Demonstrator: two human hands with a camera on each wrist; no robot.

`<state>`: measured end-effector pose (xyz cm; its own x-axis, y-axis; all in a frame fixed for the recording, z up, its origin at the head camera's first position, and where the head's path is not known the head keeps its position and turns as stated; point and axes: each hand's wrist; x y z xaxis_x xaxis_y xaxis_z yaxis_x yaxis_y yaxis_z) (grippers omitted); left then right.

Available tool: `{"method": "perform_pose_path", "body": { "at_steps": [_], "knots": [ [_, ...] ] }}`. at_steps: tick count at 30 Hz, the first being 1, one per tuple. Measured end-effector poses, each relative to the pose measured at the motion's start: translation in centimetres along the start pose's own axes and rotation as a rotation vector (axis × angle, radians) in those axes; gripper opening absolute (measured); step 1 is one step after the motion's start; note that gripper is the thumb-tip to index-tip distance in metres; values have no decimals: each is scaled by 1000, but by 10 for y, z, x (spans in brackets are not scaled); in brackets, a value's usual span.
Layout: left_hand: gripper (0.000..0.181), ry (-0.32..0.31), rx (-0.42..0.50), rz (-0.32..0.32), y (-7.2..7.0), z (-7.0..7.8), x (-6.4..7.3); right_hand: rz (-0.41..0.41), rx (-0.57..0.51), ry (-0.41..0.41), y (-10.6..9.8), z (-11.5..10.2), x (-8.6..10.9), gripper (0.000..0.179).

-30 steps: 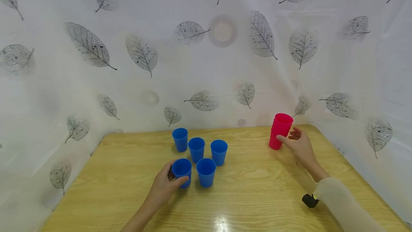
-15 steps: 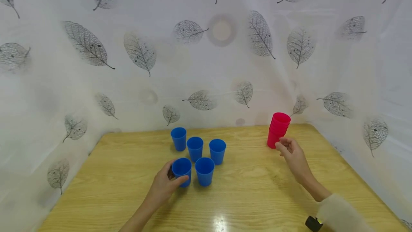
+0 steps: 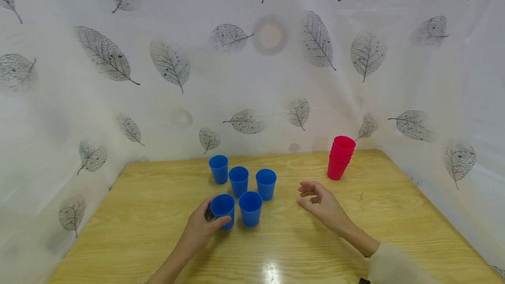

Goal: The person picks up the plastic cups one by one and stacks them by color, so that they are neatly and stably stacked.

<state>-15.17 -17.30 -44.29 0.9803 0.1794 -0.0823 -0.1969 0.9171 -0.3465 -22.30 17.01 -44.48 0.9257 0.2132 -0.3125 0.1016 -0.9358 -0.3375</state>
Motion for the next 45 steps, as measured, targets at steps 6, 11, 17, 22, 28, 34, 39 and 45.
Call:
{"method": "perform_pose_path", "body": {
  "at_steps": [6, 11, 17, 22, 28, 34, 39, 45],
  "knots": [
    [69, -6, -4, 0, -2, 1, 3, -96, -34, -1, 25, -7, 1, 48],
    [70, -13, -16, -1, -3, 2, 3, -169, -51, -22, 36, -9, 0, 52],
    [70, -22, -38, -4, -3, 5, 5, -216, -57, -32, 46, -10, -2, 53],
    [70, -20, -45, -1, -4, 7, 7, -250, -77, -55, 56, -9, -4, 54],
    [74, -22, -71, -22, -3, 7, 11, -249, -73, -75, 69, -9, -6, 54],
    [74, -38, -49, -62, -2, 8, 16, -234, -42, -71, 82, -12, -10, 61],
    [75, -40, -31, -67, -2, 6, 18, -241, -46, -33, 90, -13, -11, 64],
    [75, -37, -22, -67, -2, 5, 18, -236, -68, -30, 96, -15, -11, 69]
  ]
}}
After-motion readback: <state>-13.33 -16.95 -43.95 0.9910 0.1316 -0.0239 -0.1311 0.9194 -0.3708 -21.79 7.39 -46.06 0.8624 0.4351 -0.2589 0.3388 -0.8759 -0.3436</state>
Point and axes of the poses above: each hand's wrist, its own x-axis away from the middle knuckle, its own y-axis out of the palm, z = x × y, and after that the axes turned 7 degrees about z, right-handed
